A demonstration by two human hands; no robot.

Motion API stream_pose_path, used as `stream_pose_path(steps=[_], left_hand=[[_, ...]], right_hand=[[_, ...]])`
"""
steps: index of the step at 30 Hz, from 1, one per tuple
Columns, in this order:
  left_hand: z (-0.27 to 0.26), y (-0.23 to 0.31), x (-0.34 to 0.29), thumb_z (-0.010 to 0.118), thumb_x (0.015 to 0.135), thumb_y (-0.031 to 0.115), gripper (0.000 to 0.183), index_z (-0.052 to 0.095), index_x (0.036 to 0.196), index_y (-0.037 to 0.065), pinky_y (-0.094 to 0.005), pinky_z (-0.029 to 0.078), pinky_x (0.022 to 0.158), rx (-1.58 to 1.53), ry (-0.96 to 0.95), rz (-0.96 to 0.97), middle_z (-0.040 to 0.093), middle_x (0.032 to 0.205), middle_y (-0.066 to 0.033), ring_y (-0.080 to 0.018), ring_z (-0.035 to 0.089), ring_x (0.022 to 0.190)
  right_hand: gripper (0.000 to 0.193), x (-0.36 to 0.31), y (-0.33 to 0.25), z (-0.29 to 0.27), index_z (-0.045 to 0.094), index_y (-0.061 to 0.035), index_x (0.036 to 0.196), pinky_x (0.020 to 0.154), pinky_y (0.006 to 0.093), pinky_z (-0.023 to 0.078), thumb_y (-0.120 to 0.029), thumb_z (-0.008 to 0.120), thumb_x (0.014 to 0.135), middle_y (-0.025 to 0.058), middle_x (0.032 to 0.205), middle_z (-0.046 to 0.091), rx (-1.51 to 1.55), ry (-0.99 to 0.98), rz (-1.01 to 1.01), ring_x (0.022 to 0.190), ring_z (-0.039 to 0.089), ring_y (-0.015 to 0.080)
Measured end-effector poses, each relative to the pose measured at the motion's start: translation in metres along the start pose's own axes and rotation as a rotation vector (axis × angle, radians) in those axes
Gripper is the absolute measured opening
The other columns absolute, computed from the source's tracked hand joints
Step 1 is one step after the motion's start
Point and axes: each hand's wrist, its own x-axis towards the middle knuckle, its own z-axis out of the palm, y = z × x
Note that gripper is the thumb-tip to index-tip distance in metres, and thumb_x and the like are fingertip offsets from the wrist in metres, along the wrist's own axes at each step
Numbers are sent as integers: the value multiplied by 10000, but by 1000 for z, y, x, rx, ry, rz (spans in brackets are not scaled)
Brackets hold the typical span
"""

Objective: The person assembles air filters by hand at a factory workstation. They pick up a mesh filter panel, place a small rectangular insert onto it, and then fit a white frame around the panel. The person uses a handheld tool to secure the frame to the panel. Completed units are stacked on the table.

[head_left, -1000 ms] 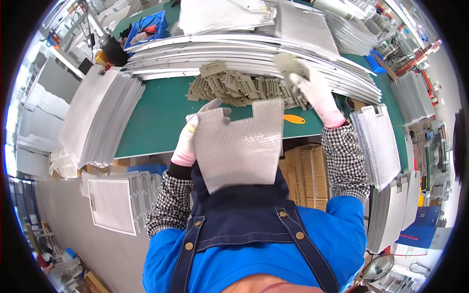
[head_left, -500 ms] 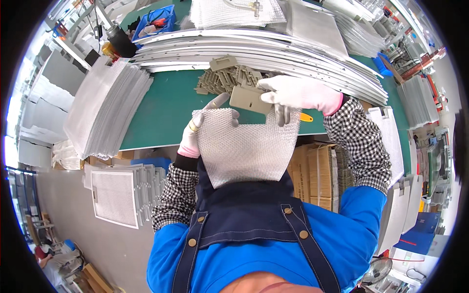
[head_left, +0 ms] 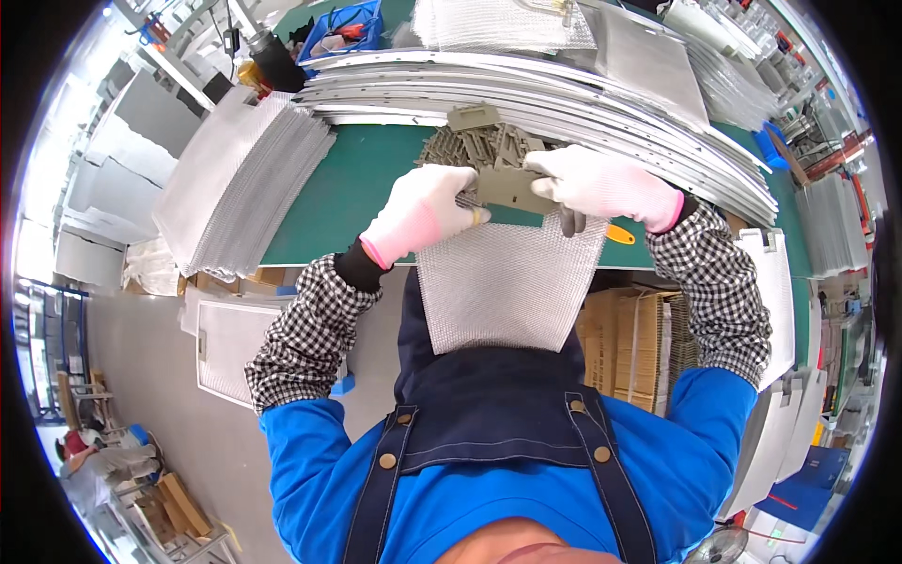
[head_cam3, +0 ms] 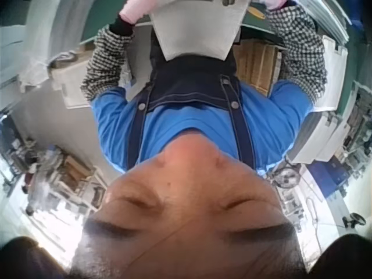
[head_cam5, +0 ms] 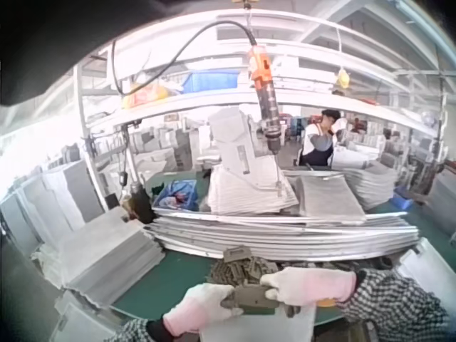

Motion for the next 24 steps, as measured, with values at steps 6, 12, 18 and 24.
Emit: stream_pose_path(steps=[6,12,18,24], left_hand=[[6,-7,6,833,779,304,354,731,1019,65,-385,548,776,-181,2,53,734,899,-145,-311,720,857],[-3,3,7,867,765,286,374,736,1007,33,-358,534,708,-134,-47,29,721,847,-138,-275,697,737],[3,7,9,846,820,284,388,701,1098,57,-360,544,725,-218,28,-37,726,829,-105,-240,711,764],[16,-18,6,730,912,101,296,650,1195,68,-323,554,768,-398,153,30,744,894,-85,-197,722,818]], right_hand=[[498,-1,13,1,410,56,1491,646,350,622,-177,477,1056,228,1083,682,20,9,6,683,759,236],[470,0,11,-2,493,-4,1473,625,343,606,-189,516,1041,222,1137,677,-119,-17,25,687,740,208],[449,20,39,-2,593,-54,1358,939,456,536,-229,608,945,216,1122,703,-424,165,-231,1073,682,350],[612,17,75,12,552,-36,1461,1007,426,518,-209,682,888,252,1266,675,-284,241,-183,1164,659,370]])
